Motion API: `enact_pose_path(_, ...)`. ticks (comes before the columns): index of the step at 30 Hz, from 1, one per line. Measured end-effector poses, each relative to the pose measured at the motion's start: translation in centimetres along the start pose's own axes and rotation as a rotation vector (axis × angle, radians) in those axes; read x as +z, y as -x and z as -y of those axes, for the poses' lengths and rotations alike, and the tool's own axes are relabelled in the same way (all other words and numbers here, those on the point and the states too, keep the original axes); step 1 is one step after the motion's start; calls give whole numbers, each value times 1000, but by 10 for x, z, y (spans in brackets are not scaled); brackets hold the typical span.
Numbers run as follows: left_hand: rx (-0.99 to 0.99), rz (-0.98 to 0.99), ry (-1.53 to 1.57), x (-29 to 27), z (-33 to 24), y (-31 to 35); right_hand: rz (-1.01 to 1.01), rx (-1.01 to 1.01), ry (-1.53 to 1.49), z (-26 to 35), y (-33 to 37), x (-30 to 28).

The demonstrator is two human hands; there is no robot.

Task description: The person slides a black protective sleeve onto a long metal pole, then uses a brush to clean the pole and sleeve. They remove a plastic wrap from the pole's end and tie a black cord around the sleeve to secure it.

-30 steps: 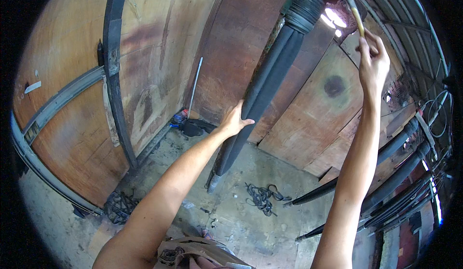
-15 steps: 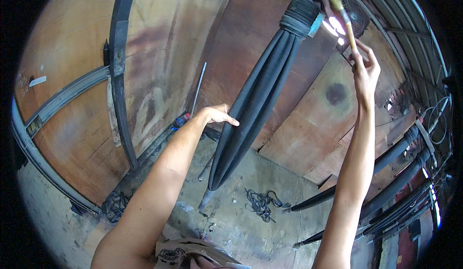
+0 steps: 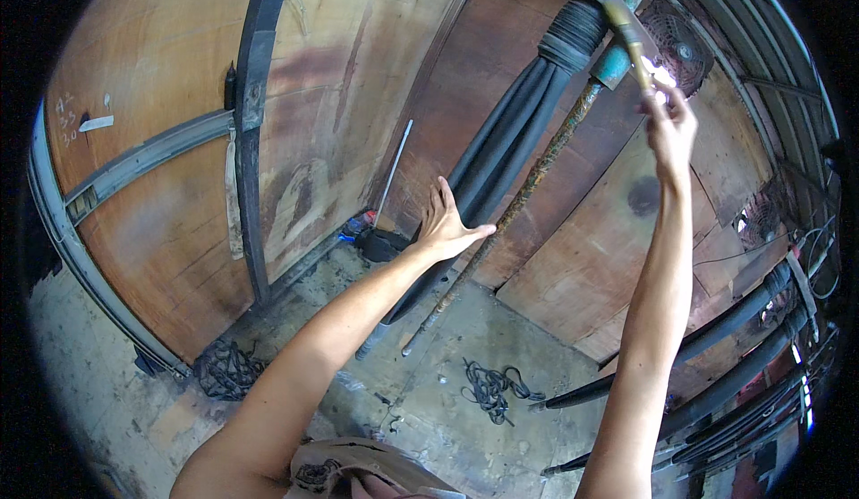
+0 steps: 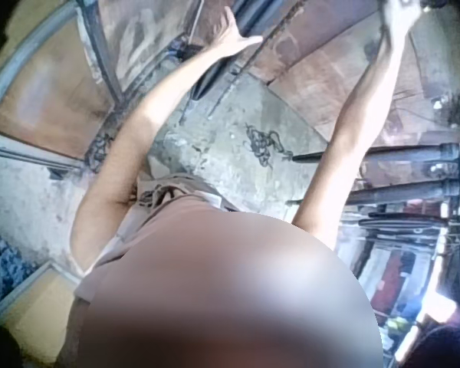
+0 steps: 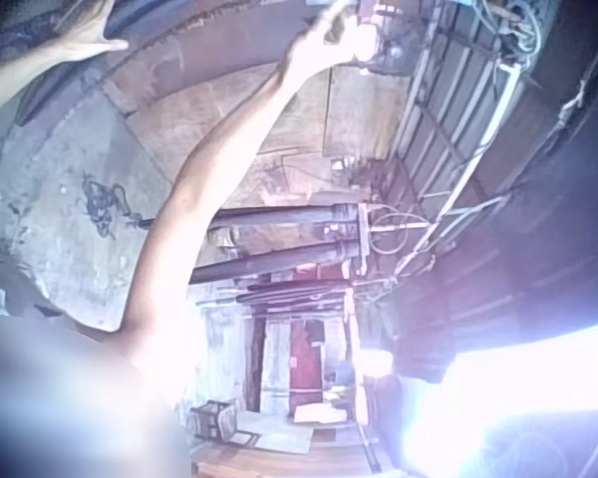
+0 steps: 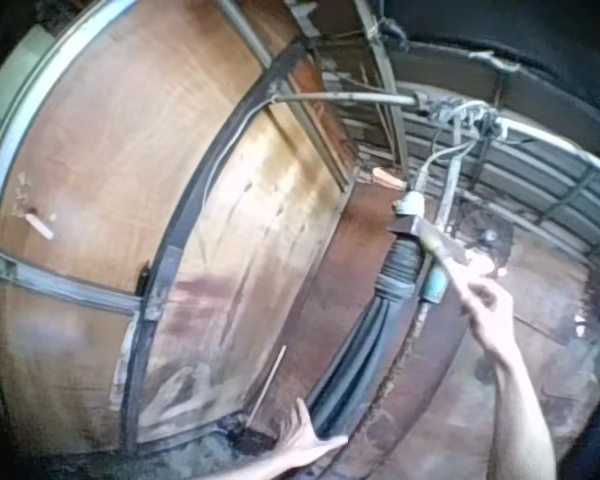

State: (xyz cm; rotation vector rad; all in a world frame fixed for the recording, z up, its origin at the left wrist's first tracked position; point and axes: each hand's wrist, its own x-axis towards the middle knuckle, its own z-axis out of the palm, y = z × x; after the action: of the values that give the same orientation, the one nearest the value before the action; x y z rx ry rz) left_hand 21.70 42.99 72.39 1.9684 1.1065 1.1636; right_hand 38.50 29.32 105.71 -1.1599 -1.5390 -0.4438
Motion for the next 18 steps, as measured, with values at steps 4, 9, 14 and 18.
enact_pose_path(4, 69, 15, -170, -7, 11, -15, 287, 338, -33, -6, 18, -9)
enact_pose_path(9, 175, 26, -201, -1, 27, -31, 12, 268, -196, -4, 24, -16)
enact_pose_path(14, 175, -15, -97, 11, 22, -34, 269, 21, 208, 4, 24, -9)
enact_pose_path(18, 207, -51, -76, 12, 24, -38, 18, -81, 306, 7, 1, -54)
